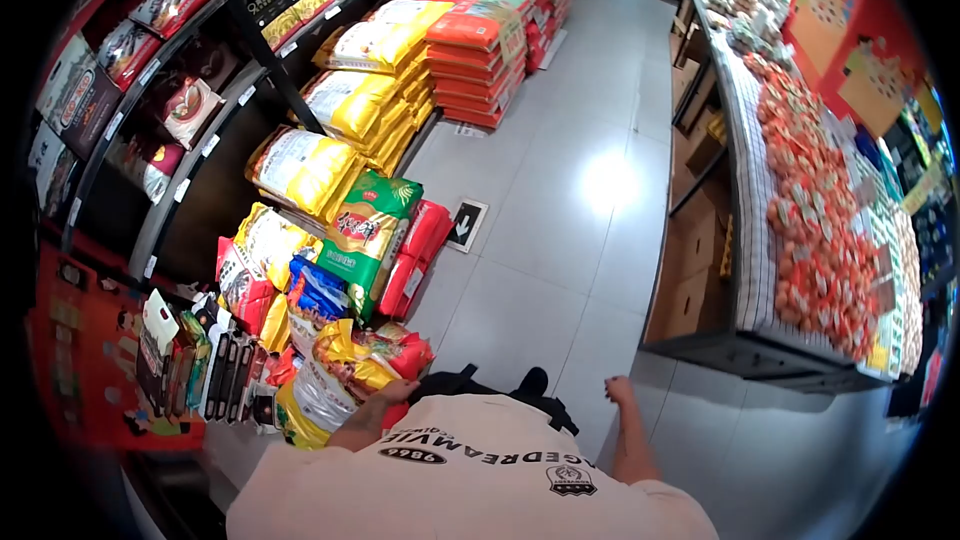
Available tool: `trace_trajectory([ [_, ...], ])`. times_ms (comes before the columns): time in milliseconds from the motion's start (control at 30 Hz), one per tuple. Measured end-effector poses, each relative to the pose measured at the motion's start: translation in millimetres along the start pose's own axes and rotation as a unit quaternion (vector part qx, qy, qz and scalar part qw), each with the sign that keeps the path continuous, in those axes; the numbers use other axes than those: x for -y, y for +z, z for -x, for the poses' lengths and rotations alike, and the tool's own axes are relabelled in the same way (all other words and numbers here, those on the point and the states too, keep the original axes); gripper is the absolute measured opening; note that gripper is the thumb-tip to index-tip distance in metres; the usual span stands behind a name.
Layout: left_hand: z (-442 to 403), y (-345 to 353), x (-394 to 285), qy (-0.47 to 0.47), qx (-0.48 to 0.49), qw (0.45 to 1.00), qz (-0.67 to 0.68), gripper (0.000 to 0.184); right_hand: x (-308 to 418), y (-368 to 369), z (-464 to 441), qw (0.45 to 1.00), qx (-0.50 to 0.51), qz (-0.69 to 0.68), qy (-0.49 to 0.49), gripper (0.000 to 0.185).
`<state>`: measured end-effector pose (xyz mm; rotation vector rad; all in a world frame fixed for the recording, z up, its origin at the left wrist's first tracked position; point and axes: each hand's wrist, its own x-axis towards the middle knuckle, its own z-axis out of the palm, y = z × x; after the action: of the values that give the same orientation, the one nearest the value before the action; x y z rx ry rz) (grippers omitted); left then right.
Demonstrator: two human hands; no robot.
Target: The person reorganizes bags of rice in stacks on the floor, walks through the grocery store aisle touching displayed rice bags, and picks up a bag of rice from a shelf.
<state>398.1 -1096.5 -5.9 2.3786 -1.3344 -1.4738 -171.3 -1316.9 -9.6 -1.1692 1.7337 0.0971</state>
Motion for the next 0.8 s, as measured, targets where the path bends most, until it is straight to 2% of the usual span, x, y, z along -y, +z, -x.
trace_trajectory([
  [33, 10, -13, -10, -0.117, 0.012, 0.99, 0.071, 0.047, 24, -26, -33, 1.0, -0.005, -0.003, -0.02, 0.025],
  [100, -2, -13, 3, -0.105, -0.108, 0.98, 0.131, 0.046, 87, -80, -76, 0.998, -0.012, 0.009, -0.06, 0.023],
  [167, -24, -12, 3, -0.113, -0.147, 0.964, 0.191, 0.043, 159, -119, -112, 0.991, -0.057, 0.007, -0.119, 0.023],
  [233, -43, -22, -21, -0.155, -0.06, 0.969, 0.182, 0.042, 227, -145, -142, 0.983, -0.067, 0.002, -0.17, 0.026],
  [333, -92, -29, -62, -0.104, -0.036, 0.993, 0.048, 0.04, 309, -155, -166, 0.969, -0.066, -0.071, -0.228, 0.029],
  [367, -119, -37, -73, -0.096, 0.033, 0.993, 0.065, 0.04, 330, -154, -168, 0.967, -0.073, -0.061, -0.237, 0.03],
  [400, -148, -45, -81, -0.084, 0.056, 0.989, 0.113, 0.039, 345, -148, -173, 0.967, -0.068, -0.078, -0.234, 0.03],
  [433, -185, -51, -88, -0.079, 0.073, 0.955, 0.277, 0.039, 346, -140, -192, 0.967, -0.065, -0.057, -0.238, 0.03],
  [467, -218, -60, -95, -0.092, 0.099, 0.881, 0.454, 0.04, 350, -133, -192, 0.971, -0.063, -0.055, -0.223, 0.029],
  [500, -250, -78, -107, -0.077, 0.11, 0.879, 0.458, 0.041, 346, -126, -197, 0.979, -0.055, -0.04, -0.194, 0.028],
  [533, -273, -122, -129, 0.072, 0.038, 0.984, 0.158, 0.039, 332, -119, -211, 0.986, -0.034, -0.001, -0.166, 0.027],
  [567, -315, -153, -144, 0.066, 0.085, 0.992, -0.058, 0.037, 309, -108, -231, 0.988, -0.033, 0.021, -0.148, 0.026],
  [633, -347, -238, -202, 0.125, 0.065, 0.971, -0.192, 0.036, 310, -106, -213, 0.999, 0.024, -0.012, -0.024, 0.027],
  [700, -399, -321, -245, 0.087, 0.043, 0.984, -0.15, 0.037, 296, -106, -210, 0.998, 0.016, -0.031, 0.053, 0.029],
  [767, -440, -400, -284, 0.135, -0.06, 0.983, -0.104, 0.038, 280, -103, -216, 0.988, -0.004, -0.101, 0.116, 0.026],
  [800, -464, -432, -302, 0.12, -0.113, 0.982, -0.089, 0.038, 283, -103, -214, 0.979, -0.015, -0.15, 0.137, 0.025],
])
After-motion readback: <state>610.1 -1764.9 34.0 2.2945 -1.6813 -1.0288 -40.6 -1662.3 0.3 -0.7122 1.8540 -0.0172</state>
